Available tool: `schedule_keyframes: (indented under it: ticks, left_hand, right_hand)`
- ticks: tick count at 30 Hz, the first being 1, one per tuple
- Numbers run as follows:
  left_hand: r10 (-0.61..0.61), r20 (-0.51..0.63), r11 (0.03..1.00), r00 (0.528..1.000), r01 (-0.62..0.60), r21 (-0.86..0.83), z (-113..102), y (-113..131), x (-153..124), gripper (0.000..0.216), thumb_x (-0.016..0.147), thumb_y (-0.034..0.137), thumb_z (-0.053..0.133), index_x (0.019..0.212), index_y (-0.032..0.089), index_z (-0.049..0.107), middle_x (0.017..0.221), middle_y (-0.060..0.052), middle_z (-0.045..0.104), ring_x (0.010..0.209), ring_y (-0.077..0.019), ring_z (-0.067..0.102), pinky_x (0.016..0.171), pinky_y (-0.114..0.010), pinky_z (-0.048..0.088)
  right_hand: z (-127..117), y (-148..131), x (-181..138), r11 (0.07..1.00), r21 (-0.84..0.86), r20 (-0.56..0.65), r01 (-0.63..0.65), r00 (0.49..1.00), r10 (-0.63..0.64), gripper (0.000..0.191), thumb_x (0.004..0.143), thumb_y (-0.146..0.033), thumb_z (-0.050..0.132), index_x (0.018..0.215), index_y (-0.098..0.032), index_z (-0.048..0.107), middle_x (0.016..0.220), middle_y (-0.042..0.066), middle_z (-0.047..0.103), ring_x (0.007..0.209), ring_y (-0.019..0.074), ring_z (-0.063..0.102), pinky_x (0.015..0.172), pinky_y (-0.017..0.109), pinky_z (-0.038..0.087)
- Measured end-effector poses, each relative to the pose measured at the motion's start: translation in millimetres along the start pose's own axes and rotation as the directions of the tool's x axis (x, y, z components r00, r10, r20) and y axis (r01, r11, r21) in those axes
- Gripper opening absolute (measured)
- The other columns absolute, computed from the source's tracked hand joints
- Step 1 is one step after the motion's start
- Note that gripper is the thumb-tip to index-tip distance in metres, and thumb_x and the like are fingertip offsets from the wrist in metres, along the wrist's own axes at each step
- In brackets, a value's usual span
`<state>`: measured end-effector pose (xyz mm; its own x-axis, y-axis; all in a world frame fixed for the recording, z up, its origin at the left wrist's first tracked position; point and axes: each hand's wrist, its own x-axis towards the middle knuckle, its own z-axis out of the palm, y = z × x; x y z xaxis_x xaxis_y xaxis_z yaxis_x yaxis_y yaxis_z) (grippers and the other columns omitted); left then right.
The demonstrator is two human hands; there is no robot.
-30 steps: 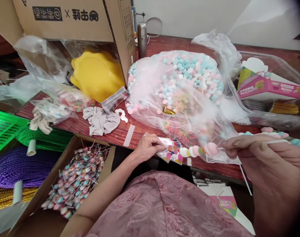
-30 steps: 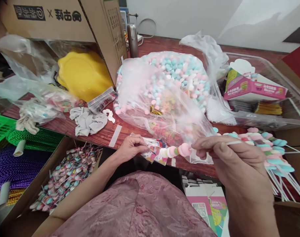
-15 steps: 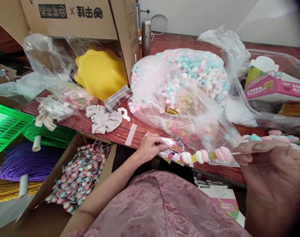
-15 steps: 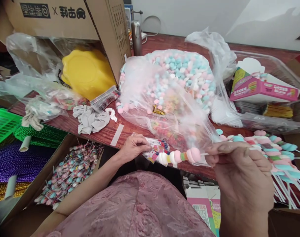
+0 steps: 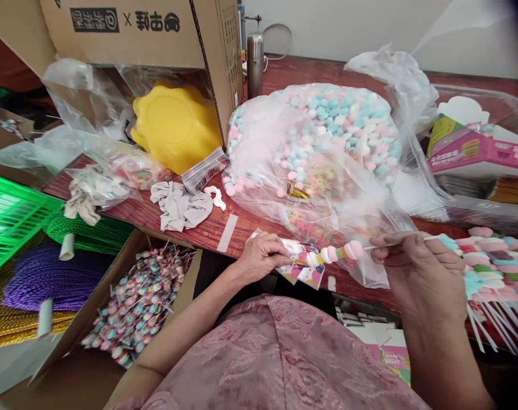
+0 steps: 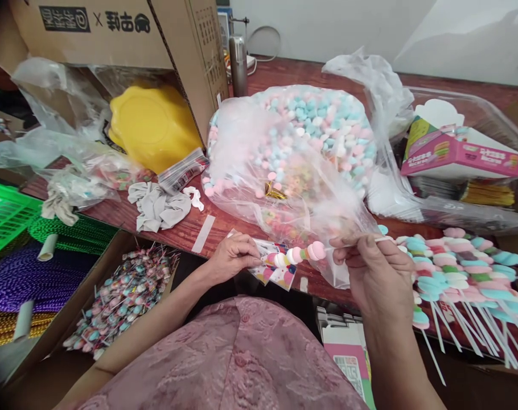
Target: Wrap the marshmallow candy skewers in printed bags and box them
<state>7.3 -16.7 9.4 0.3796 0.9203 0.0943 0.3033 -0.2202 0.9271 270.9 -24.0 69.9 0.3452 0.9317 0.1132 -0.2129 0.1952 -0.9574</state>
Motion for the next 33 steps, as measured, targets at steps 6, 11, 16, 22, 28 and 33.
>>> schedule_keyframes:
  ticks: [6, 11, 16, 22, 28, 33]
  left_hand:
    - [0.079, 0.015, 0.997, 0.997, -0.079, -0.006, 7.4, -4.5, -2.2, 0.011, 0.079, 0.027, 0.076, 0.071, 0.02, 0.074, 0.077, -0.001, 0.067, 0.078, -0.0147, 0.057, 0.078, -0.029, 0.04]
    - [0.108, -0.07, 0.993, 0.992, -0.111, -0.031, 3.8, 0.7, -2.8, 0.02, 0.083, 0.037, 0.072, 0.079, 0.017, 0.069, 0.082, -0.003, 0.066, 0.08, -0.0155, 0.057, 0.08, -0.03, 0.042]
    - [0.198, 0.046, 0.973, 0.979, -0.202, 0.109, 0.6, 4.6, 0.5, 0.038, 0.083, 0.042, 0.071, 0.112, 0.018, 0.067, 0.104, -0.008, 0.067, 0.096, -0.0197, 0.056, 0.089, -0.033, 0.042]
    - [0.195, 0.127, 0.938, 0.972, -0.223, 0.264, 2.6, -5.1, 0.5, 0.048, 0.079, 0.036, 0.076, 0.122, 0.02, 0.064, 0.119, -0.012, 0.058, 0.113, -0.0253, 0.049, 0.101, -0.041, 0.039]
    - [0.152, 0.138, 0.937, 0.979, -0.187, 0.296, 0.0, -3.1, 4.9, 0.031, 0.083, 0.018, 0.065, 0.114, 0.018, 0.067, 0.11, -0.009, 0.058, 0.107, -0.0219, 0.048, 0.097, -0.037, 0.04]
    - [0.153, 0.124, 0.932, 0.98, -0.185, 0.311, 2.0, -3.6, 11.0, 0.022, 0.086, 0.015, 0.06, 0.105, 0.017, 0.069, 0.106, -0.009, 0.06, 0.102, -0.0214, 0.05, 0.094, -0.036, 0.041]
  right_hand:
    - [15.4, -1.4, -19.4, 0.997, -0.06, 0.126, 0.039, 0.992, -0.031, 0.015, 0.077, -0.032, 0.078, 0.072, -0.018, 0.076, 0.078, 0.007, 0.074, 0.057, 0.016, 0.064, 0.053, 0.03, 0.052]
    - [12.5, 4.4, -22.6, 0.998, 0.052, -0.004, -0.036, 0.999, 0.037, 0.015, 0.075, -0.036, 0.079, 0.069, -0.023, 0.074, 0.073, 0.002, 0.072, 0.058, 0.0152, 0.062, 0.05, 0.03, 0.051]
    - [12.1, 19.0, -28.5, 0.992, 0.108, 0.036, -0.066, 0.997, 0.062, 0.016, 0.078, -0.038, 0.076, 0.075, -0.023, 0.074, 0.075, 0.003, 0.072, 0.06, 0.0152, 0.062, 0.053, 0.03, 0.052]
    - [18.4, 27.3, -43.4, 0.997, -0.016, 0.053, 0.077, 0.996, -0.076, 0.018, 0.081, -0.036, 0.073, 0.08, -0.019, 0.075, 0.083, 0.005, 0.072, 0.071, 0.0186, 0.068, 0.063, 0.033, 0.056]
    - [18.3, 31.2, -44.2, 0.99, -0.005, 0.091, 0.139, 0.986, -0.138, 0.013, 0.084, -0.031, 0.07, 0.082, -0.019, 0.076, 0.084, 0.005, 0.073, 0.069, 0.0182, 0.067, 0.061, 0.033, 0.056]
    - [24.3, 43.0, -50.5, 0.99, 0.02, 0.113, 0.138, 0.984, -0.139, 0.012, 0.086, -0.028, 0.067, 0.084, -0.02, 0.076, 0.086, 0.006, 0.073, 0.066, 0.017, 0.067, 0.057, 0.031, 0.056]
